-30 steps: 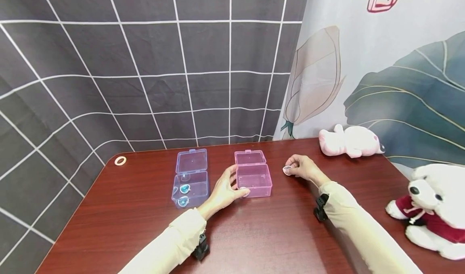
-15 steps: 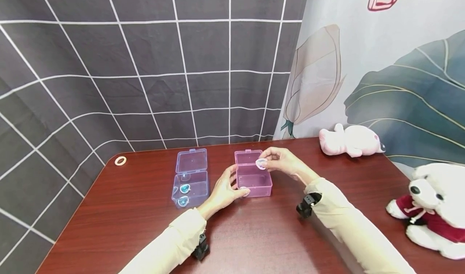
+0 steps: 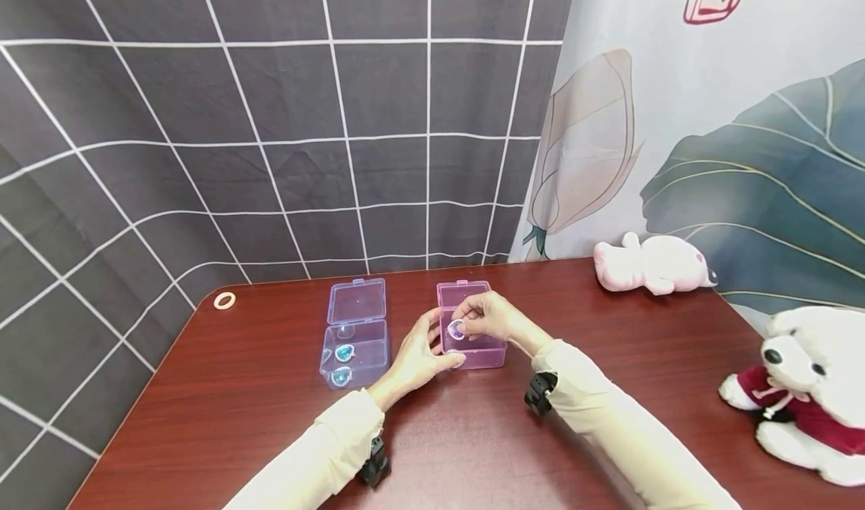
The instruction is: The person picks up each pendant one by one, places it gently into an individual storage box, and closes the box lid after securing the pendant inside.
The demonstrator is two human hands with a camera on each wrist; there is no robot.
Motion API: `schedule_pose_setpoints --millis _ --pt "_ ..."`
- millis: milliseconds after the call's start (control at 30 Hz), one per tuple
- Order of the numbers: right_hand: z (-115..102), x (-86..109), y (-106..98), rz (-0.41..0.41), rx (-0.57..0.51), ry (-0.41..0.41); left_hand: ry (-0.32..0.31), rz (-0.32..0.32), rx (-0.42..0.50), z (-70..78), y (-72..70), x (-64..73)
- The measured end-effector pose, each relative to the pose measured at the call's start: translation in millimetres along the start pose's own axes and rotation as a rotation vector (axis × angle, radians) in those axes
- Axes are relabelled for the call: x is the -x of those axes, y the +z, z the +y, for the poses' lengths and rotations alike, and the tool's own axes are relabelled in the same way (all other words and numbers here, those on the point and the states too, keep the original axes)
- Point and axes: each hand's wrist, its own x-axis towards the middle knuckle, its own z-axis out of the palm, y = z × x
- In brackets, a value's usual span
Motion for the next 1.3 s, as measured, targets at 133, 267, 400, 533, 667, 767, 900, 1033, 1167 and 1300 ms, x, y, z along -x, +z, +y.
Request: schedule_pose_setpoints --millis 133,267,400,533,667,767,900,1033,1167,1300 --pt "-2.5 -2.0 3.6 0.038 0.113 0.020 0.000 0.001 0.009 1.2 0.0 0.4" --pt "-6.0 -3.8 9.5 0.070 0.157 0.098 -0.002 0.000 -0.006 1.8 -0.3 0.7" --pt "-6.3 -6.6 16.9 0.078 0.215 0.123 -0.001 0.003 -0.023 1.6 -0.7 0.8" --pt "-4.2 -7.9 22.5 0.082 0.342 0.113 0.001 0.001 -0.021 1.2 -0.2 1.4" --pt "-3.1 -7.7 23.9 0.070 0.378 0.113 0.006 -0.004 -0.015 1.1 0.5 1.8" --pt "-3.6 -7.0 22.2 0.045 0.374 0.091 0.017 -0.005 -0.019 0.5 0.5 1.8" --pt "-6.3 -4.4 16.5 -0.001 0.388 0.054 0.023 -0.013 -0.025 0.3 0.3 1.0" --pt "-9.0 -1.6 10.6 -0.029 0.358 0.045 0.014 -0.004 -0.019 2.3 -0.1 0.2" --pt "-9.4 1.2 7.3 -0.043 0.282 0.067 0.021 0.002 0.003 2.7 0.0 -0.2" --pt "-10.1 6.8 3.3 -0.037 0.240 0.079 0.021 -0.002 0.003 1.0 0.6 0.4"
